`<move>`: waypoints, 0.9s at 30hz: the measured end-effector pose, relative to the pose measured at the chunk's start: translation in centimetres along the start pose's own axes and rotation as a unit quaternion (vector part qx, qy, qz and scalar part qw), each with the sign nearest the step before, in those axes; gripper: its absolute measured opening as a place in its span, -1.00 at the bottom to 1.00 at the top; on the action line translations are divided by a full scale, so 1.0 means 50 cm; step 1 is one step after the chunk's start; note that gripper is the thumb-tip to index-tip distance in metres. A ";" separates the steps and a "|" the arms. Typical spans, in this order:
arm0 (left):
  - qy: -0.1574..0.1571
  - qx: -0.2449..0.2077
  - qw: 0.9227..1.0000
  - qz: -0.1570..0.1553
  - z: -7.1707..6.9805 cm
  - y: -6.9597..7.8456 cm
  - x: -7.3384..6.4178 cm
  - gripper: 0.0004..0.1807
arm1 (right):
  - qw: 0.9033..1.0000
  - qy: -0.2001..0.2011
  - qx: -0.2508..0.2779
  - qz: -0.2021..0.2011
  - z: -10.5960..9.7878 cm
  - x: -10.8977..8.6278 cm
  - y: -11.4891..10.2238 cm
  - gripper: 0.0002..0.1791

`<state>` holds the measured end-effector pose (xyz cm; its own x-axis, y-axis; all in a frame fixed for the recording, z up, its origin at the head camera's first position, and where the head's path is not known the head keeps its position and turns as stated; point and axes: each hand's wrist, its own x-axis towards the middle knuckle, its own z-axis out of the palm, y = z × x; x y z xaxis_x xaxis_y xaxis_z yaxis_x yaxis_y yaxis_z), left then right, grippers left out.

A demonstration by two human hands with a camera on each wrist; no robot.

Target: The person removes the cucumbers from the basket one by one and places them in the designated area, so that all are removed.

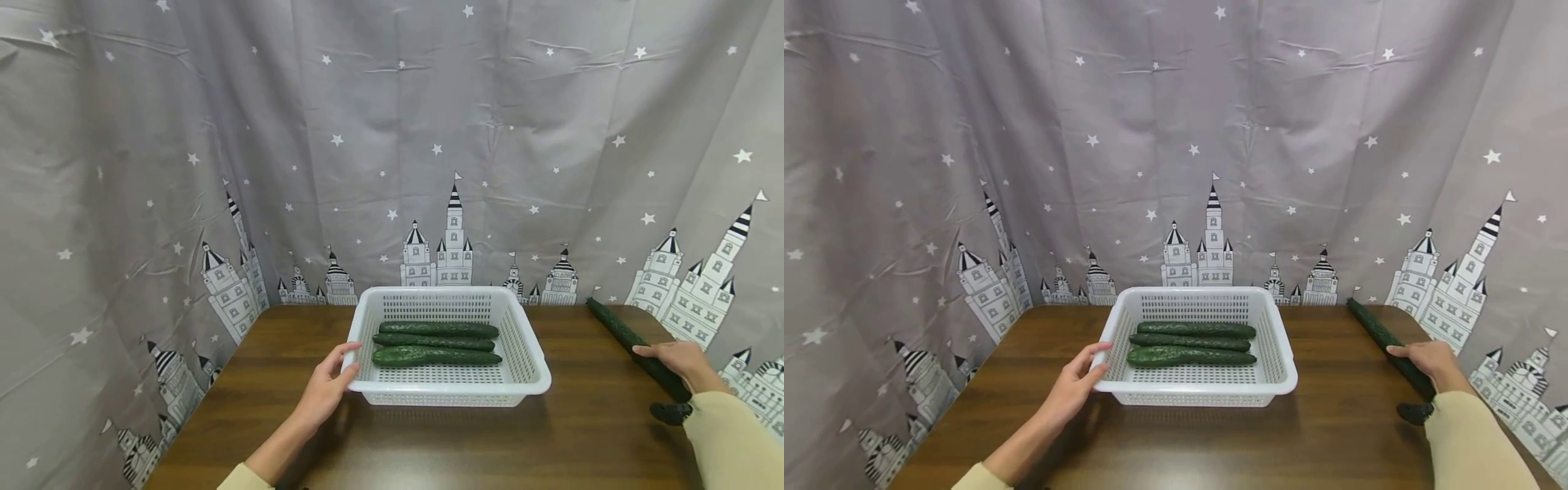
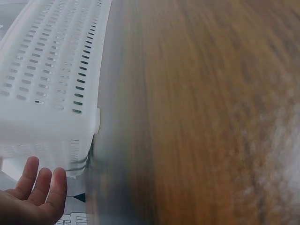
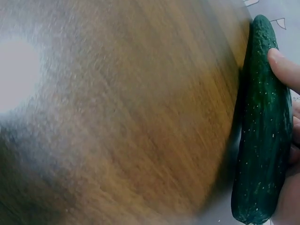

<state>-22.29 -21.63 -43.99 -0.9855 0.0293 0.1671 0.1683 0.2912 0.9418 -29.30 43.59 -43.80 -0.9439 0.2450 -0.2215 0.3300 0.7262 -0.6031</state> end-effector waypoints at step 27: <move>-0.004 -0.012 1.000 0.012 -0.001 0.005 -0.008 -0.59 | 0.995 -0.013 -0.086 -0.046 -0.011 -0.001 0.003 -0.03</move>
<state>-21.83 -21.64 -43.80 -0.9812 0.0433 0.1880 0.1927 0.2679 0.9440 -29.22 44.03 -43.44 -0.9687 0.1573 -0.1919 0.2327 0.8443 -0.4827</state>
